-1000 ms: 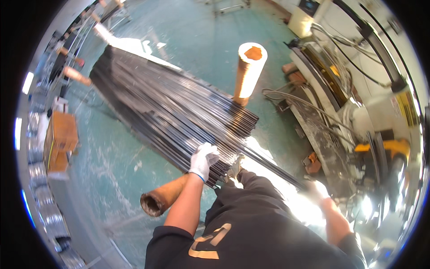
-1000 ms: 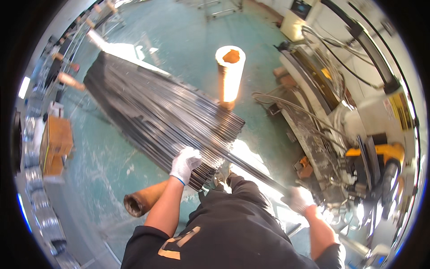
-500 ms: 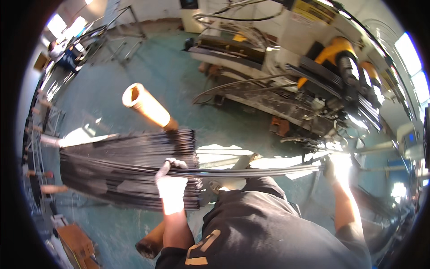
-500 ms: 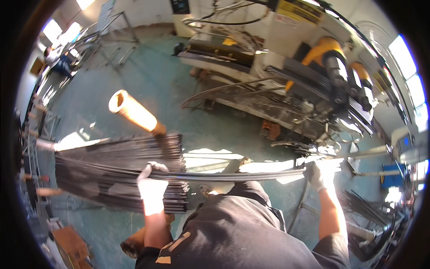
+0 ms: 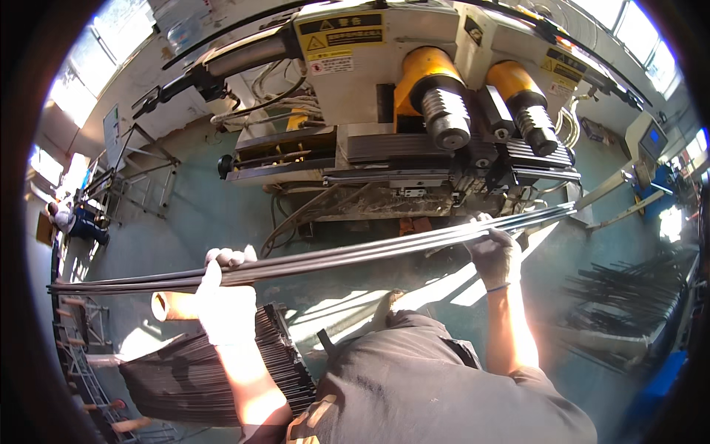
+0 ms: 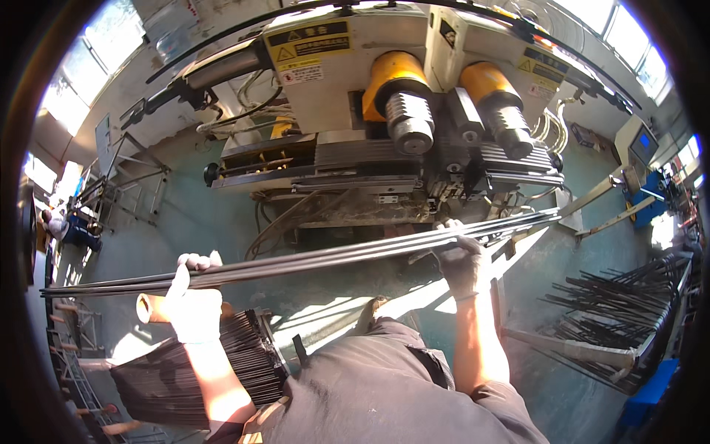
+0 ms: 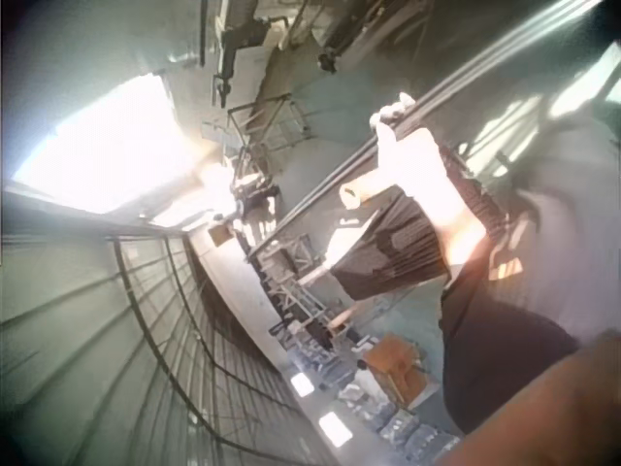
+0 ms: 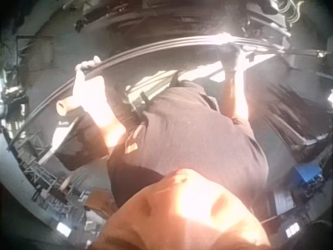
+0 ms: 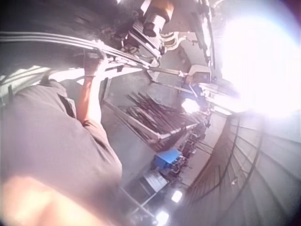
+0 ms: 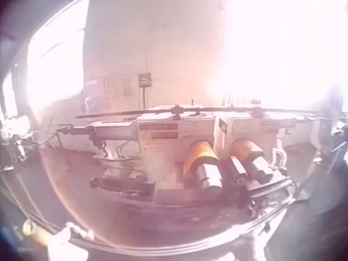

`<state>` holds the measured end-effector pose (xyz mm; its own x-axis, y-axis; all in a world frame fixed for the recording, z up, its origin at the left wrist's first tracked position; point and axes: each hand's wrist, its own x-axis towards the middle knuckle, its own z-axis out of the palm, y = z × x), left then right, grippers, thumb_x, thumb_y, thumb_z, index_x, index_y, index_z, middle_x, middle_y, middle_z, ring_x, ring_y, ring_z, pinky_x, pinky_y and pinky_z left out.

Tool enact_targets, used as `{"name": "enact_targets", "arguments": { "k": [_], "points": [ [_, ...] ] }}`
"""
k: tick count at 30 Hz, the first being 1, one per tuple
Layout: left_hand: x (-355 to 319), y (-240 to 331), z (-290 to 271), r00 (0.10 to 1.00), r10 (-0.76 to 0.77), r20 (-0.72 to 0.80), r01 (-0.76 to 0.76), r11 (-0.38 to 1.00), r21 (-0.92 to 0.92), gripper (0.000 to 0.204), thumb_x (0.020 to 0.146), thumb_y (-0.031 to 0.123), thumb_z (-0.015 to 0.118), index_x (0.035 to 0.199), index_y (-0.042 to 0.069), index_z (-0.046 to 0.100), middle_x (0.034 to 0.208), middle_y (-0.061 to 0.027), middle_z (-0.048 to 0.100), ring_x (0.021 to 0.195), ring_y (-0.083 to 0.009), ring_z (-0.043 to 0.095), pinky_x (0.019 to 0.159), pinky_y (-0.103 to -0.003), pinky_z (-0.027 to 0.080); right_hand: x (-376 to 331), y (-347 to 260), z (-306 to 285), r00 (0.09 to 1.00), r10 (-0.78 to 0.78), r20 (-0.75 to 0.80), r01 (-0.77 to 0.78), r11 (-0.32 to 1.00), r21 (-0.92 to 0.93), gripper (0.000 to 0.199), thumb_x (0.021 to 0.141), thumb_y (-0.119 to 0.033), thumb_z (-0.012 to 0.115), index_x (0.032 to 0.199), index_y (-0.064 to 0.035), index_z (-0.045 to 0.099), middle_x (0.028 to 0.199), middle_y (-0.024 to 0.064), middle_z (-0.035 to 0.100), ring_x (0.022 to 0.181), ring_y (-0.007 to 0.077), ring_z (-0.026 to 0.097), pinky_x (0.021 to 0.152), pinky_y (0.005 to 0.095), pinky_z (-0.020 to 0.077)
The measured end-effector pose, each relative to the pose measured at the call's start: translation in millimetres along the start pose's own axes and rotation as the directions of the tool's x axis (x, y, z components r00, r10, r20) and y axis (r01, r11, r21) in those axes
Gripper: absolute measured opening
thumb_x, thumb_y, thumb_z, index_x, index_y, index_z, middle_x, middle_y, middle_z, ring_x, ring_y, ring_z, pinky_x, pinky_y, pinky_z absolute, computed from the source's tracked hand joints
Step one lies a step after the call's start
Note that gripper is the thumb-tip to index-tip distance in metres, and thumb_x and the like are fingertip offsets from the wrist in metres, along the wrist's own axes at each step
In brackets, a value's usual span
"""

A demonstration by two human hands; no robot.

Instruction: The person repeatedly picks up bundles of straight metal rods, feeds them into a bending machine, and removes the bent rods to place them on a nearby rack. The cycle of loading, bending, and stacking continues throughout the clip.

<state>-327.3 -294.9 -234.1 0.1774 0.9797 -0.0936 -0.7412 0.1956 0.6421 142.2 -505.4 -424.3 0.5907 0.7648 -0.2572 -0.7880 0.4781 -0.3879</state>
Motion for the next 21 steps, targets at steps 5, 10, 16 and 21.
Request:
{"name": "enact_targets", "arguments": {
  "k": [5, 10, 16, 21],
  "points": [
    [67, 14, 5, 0.951, -0.035, 0.308, 0.037, 0.999, 0.0, 0.03, 0.106, 0.01, 0.069, 0.131, -0.005, 0.064, 0.125, -0.0166, 0.068, 0.127, -0.0337, 0.065, 0.136, -0.059, 0.038, 59, -37, 3, 0.968, -0.184, -0.173, 0.184, 0.983, -0.019, 0.027, 0.114, -0.002, 0.063, 0.139, 0.0064, 0.065, 0.134, 0.0192, 0.071, 0.128, 0.0318, 0.069, 0.113, 0.0471, 0.062],
    [132, 60, -21, 0.967, 0.1, 0.236, -0.113, 0.993, 0.04, 0.021, 0.11, 0.005, 0.063, 0.129, -0.003, 0.061, 0.126, -0.0134, 0.065, 0.122, -0.0286, 0.065, 0.134, -0.051, 0.044, 90, -87, 4, 0.886, -0.34, -0.314, 0.307, 0.94, -0.149, 0.023, 0.114, -0.016, 0.071, 0.131, -0.0005, 0.07, 0.12, 0.0144, 0.075, 0.114, 0.0272, 0.072, 0.103, 0.0431, 0.0622],
    [200, 10, -44, 0.999, 0.012, -0.044, -0.008, 0.997, 0.083, 0.024, 0.118, 0.019, 0.063, 0.112, -0.002, 0.072, 0.11, -0.014, 0.074, 0.108, -0.0277, 0.073, 0.118, -0.046, 0.059, 113, -58, 21, 0.641, -0.739, 0.207, 0.508, 0.206, -0.836, 0.041, 0.104, -0.002, 0.071, 0.144, -0.002, 0.069, 0.116, 0.0157, 0.081, 0.111, 0.0287, 0.077, 0.097, 0.0435, 0.0626],
    [254, -48, -63, 0.986, -0.165, 0.029, 0.165, 0.986, 0.013, 0.028, 0.118, 0.025, 0.062, 0.108, 0.0, 0.07, 0.108, -0.0139, 0.073, 0.107, -0.0316, 0.07, 0.116, -0.05, 0.058, 119, -42, 101, 0.864, -0.504, 0.002, 0.487, 0.835, -0.257, 0.031, 0.11, -0.006, 0.07, 0.141, -0.0024, 0.069, 0.129, 0.0121, 0.077, 0.114, 0.0291, 0.074, 0.099, 0.0437, 0.0622]
  ]
}}
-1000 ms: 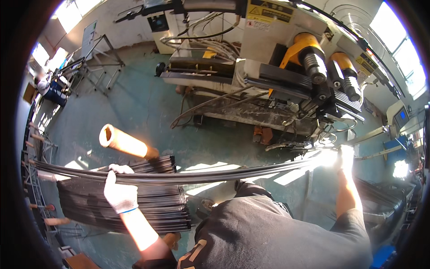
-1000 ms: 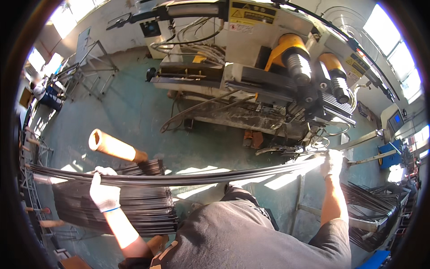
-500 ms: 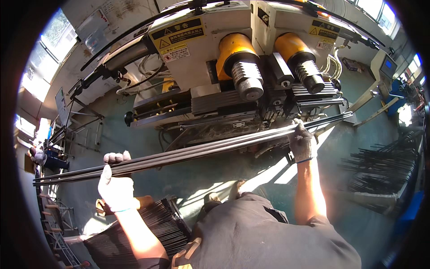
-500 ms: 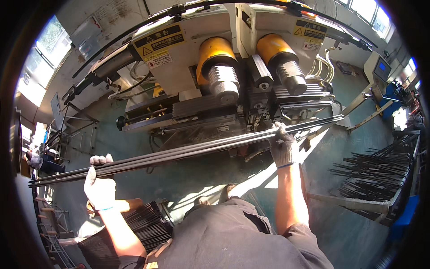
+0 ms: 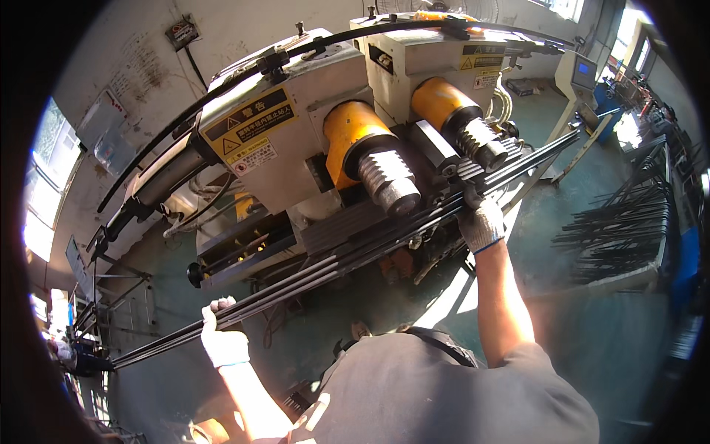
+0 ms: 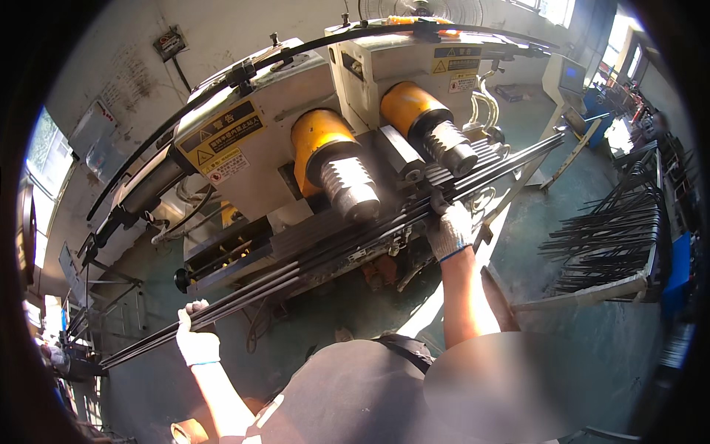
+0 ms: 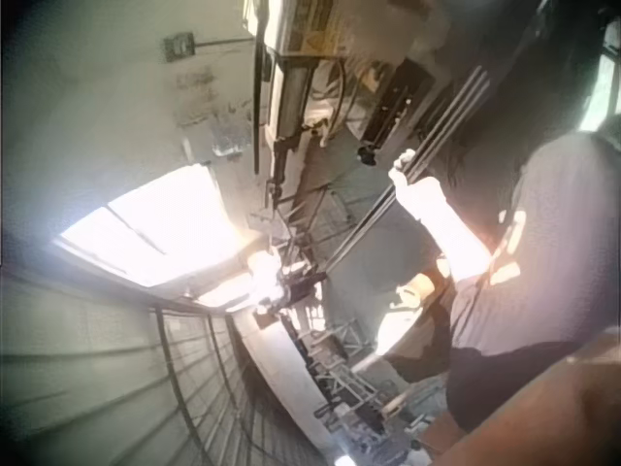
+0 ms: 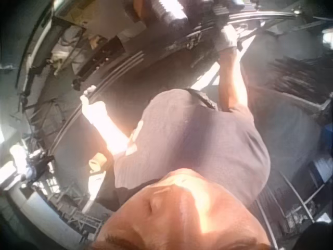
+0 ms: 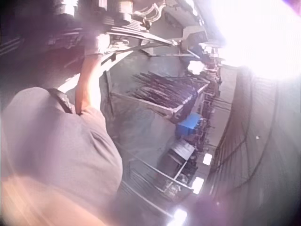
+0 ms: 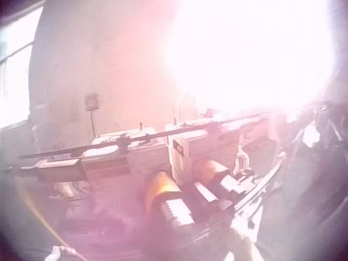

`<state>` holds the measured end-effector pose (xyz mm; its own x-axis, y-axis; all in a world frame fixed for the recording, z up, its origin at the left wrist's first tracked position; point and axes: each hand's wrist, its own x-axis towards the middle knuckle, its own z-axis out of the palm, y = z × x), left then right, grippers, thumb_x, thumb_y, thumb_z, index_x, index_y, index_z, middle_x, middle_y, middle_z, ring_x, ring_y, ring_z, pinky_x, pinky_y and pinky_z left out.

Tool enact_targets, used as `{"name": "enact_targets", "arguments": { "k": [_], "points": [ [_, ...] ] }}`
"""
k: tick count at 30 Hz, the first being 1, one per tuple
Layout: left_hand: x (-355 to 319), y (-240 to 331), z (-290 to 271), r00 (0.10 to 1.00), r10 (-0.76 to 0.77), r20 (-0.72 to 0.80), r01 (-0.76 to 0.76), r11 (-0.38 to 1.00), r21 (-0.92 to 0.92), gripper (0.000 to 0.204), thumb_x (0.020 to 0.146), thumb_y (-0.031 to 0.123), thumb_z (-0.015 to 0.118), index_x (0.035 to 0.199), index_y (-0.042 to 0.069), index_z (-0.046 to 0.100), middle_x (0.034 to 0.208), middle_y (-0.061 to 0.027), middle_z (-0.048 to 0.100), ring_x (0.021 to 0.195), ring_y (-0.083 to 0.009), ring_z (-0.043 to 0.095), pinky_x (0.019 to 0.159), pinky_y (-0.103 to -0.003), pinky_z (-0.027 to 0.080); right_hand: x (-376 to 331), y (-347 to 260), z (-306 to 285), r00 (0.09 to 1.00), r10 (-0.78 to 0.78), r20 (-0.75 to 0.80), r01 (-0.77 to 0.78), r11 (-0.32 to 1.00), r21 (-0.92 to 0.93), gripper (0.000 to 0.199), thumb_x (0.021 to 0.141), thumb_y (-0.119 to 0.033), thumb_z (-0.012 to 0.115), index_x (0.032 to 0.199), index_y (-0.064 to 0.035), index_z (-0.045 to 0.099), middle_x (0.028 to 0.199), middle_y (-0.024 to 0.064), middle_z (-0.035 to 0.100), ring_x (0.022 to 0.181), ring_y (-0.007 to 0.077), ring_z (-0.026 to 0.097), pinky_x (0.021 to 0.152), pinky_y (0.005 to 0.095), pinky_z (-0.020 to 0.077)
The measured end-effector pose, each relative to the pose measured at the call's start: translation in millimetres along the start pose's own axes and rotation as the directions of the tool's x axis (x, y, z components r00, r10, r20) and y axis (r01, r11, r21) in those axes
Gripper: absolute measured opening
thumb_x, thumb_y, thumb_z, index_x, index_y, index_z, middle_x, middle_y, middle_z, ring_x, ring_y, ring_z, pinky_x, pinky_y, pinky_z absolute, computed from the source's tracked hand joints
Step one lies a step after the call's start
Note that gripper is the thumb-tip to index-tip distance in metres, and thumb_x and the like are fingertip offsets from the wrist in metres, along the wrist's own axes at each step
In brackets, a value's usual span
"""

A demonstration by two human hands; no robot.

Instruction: The person repeatedly picks up bundles of straight metal rods, feeds them into a bending machine, and removes the bent rods to place them on a nearby rack. The cycle of loading, bending, and stacking continues throughout the clip.

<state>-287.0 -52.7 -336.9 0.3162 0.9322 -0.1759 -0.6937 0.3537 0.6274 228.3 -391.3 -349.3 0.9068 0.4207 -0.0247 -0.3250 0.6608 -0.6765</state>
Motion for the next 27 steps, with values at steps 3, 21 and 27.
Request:
{"name": "enact_targets", "arguments": {
  "k": [3, 21, 27],
  "points": [
    [16, -10, 16, 0.999, -0.027, -0.047, 0.026, 0.999, -0.029, 0.03, 0.119, 0.026, 0.059, 0.107, 0.002, 0.07, 0.109, -0.0138, 0.072, 0.115, -0.0327, 0.07, 0.118, -0.053, 0.056, 25, 11, 26, 0.954, -0.027, -0.299, -0.033, 0.98, -0.195, 0.036, 0.107, -0.012, 0.079, 0.141, -0.0089, 0.067, 0.124, 0.0077, 0.078, 0.105, 0.0263, 0.075, 0.094, 0.0437, 0.0631],
    [78, -89, 63, 0.941, -0.223, -0.255, 0.222, 0.974, -0.032, 0.036, 0.116, 0.031, 0.066, 0.132, 0.0, 0.075, 0.132, -0.0166, 0.08, 0.123, -0.0348, 0.076, 0.118, -0.052, 0.059, 113, 98, -19, 0.992, -0.117, 0.041, -0.079, -0.852, -0.517, 0.057, 0.103, -0.029, 0.074, 0.154, -0.0054, 0.063, 0.128, 0.005, 0.08, 0.111, 0.0179, 0.079, 0.085, 0.0301, 0.0625],
    [91, -46, 31, 0.984, -0.137, -0.114, 0.132, 0.99, -0.047, 0.04, 0.116, 0.036, 0.064, 0.126, -0.001, 0.074, 0.126, -0.0197, 0.079, 0.125, -0.0399, 0.073, 0.122, -0.06, 0.054, 87, 76, 21, 0.994, 0.029, -0.106, -0.015, -0.922, -0.387, 0.074, 0.101, -0.045, 0.074, 0.163, -0.0078, 0.055, 0.147, 0.0047, 0.071, 0.128, 0.0158, 0.071, 0.096, 0.0284, 0.0585]
  ]
}}
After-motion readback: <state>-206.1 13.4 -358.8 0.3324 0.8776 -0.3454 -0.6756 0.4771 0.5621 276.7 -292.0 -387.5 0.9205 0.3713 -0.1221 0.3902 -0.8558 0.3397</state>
